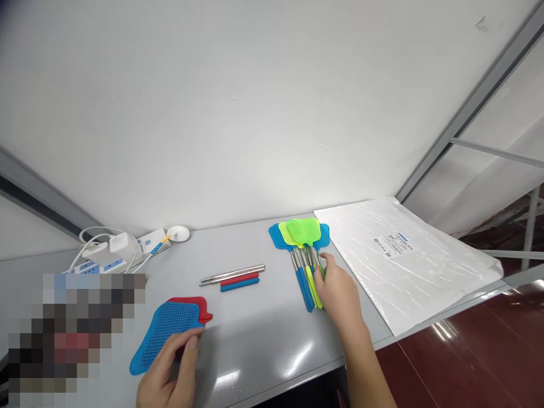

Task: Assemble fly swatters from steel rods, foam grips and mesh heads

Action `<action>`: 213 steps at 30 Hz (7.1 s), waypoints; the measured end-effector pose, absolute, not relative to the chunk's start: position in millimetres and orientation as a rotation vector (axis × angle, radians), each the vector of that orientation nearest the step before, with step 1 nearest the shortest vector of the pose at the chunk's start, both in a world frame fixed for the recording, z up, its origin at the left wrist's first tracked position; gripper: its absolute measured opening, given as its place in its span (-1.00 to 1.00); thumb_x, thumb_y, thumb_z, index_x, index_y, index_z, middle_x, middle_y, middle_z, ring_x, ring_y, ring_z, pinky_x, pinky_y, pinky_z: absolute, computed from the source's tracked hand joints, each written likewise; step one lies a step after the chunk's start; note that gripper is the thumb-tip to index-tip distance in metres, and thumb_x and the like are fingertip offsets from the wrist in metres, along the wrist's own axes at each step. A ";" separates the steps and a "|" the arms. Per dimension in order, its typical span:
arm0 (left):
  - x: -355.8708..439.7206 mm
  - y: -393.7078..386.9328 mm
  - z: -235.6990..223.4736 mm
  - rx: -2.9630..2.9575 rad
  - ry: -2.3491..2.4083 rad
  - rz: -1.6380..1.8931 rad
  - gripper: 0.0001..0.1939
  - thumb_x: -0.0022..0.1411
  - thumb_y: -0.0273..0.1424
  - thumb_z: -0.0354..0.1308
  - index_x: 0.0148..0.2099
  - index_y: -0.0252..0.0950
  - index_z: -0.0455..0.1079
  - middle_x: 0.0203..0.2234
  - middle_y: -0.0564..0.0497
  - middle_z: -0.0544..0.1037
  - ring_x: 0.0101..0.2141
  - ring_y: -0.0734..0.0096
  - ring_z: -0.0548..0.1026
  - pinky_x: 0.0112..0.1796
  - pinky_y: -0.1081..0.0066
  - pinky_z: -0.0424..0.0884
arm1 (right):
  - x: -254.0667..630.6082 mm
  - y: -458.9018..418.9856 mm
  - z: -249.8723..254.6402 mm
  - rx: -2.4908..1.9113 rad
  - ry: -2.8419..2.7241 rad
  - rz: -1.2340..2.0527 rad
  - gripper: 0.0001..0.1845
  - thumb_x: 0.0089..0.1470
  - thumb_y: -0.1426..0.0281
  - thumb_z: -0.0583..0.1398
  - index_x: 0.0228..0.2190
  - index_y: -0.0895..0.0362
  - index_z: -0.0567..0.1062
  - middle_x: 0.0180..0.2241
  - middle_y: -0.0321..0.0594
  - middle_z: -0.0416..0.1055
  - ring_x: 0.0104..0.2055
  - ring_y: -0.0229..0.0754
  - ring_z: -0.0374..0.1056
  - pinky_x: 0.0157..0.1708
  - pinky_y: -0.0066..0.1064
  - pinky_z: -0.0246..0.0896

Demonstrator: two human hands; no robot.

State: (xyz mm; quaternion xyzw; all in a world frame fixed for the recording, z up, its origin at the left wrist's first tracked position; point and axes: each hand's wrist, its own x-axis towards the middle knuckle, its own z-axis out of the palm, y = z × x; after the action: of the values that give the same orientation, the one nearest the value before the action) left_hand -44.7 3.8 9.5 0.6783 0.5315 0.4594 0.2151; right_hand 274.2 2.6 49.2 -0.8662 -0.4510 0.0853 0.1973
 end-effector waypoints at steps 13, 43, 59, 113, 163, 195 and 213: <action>-43.1 5.2 10.5 2.009 1.338 1.398 -0.86 0.31 -0.48 0.08 -0.19 -0.21 0.46 -0.35 0.00 0.54 -0.33 0.31 0.48 -0.28 0.37 0.38 | 254.7 11.1 41.6 -2.485 -1.353 0.199 -0.64 0.31 0.29 -0.04 -0.06 0.15 0.45 -0.11 -0.06 0.42 -0.25 -0.09 0.41 -0.38 -0.35 0.04; -36.3 -6.1 14.9 1.888 1.285 1.353 -0.82 0.33 -0.54 0.02 -0.17 -0.24 0.42 -0.44 0.00 0.47 -0.39 0.30 0.39 -0.31 0.34 0.30 | 145.1 73.5 52.6 -1.849 -2.233 0.172 -0.66 0.34 0.40 -0.03 -0.13 0.12 0.53 -0.18 -0.05 0.42 -0.10 -0.03 0.32 -0.12 -0.28 0.18; -31.2 -9.4 17.5 2.067 1.389 1.207 -0.82 0.33 -0.49 -0.01 -0.18 -0.26 0.43 -0.40 -0.06 0.52 -0.33 0.25 0.41 -0.26 0.25 0.32 | 141.6 121.6 41.5 -1.696 -2.355 0.206 -0.85 0.15 0.46 0.17 -0.35 0.11 0.56 -0.30 -0.12 0.49 -0.19 -0.05 0.40 -0.19 -0.29 0.17; -43.8 -25.5 63.4 2.196 1.006 1.268 -0.78 0.30 -0.50 0.22 -0.01 -0.21 0.41 -0.35 0.02 0.58 -0.37 0.38 0.46 -0.31 0.37 0.31 | 121.7 -34.2 104.9 -0.873 -1.010 0.920 -0.91 0.26 0.44 0.16 -0.20 0.01 0.42 -0.27 -0.30 0.40 -0.29 -0.20 0.53 -0.28 -0.30 0.47; -144.7 -79.2 33.7 0.603 1.284 1.263 -0.55 0.17 0.05 0.23 -0.28 -0.28 0.47 -0.67 0.16 0.21 -0.60 0.52 0.16 -0.55 0.52 0.19 | 15.1 13.8 60.8 -1.215 -1.926 1.137 -0.35 0.22 0.13 0.14 0.27 -0.01 0.13 0.28 -0.05 0.13 0.35 0.03 -0.02 0.27 0.00 -0.04; -128.2 -42.0 55.6 1.123 1.359 1.172 -0.68 0.35 -0.08 0.07 -0.23 -0.23 0.41 -0.54 0.14 0.16 -0.49 0.43 0.13 -0.46 0.47 0.10 | 93.1 25.2 71.9 -1.514 -1.164 0.882 -0.65 -0.03 0.15 0.34 -0.30 0.15 0.55 -0.44 -0.21 0.51 -0.40 -0.06 0.42 -0.37 -0.24 0.35; -54.2 -34.9 68.1 1.509 1.251 0.828 -0.70 0.36 -0.14 0.04 -0.21 -0.20 0.49 -0.46 0.06 0.45 -0.41 0.33 0.36 -0.34 0.43 0.26 | 121.1 7.3 104.2 -1.106 -0.327 0.779 -0.72 0.03 0.16 0.28 -0.37 0.07 0.37 -0.59 -0.39 0.27 -0.65 -0.31 0.17 -0.73 -0.45 0.01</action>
State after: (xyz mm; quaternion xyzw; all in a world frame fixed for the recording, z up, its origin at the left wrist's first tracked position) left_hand -54.2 -34.9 68.1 0.6199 0.5142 0.3404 0.4853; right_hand 121.1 7.3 104.2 -0.5094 -0.1507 0.3586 0.7676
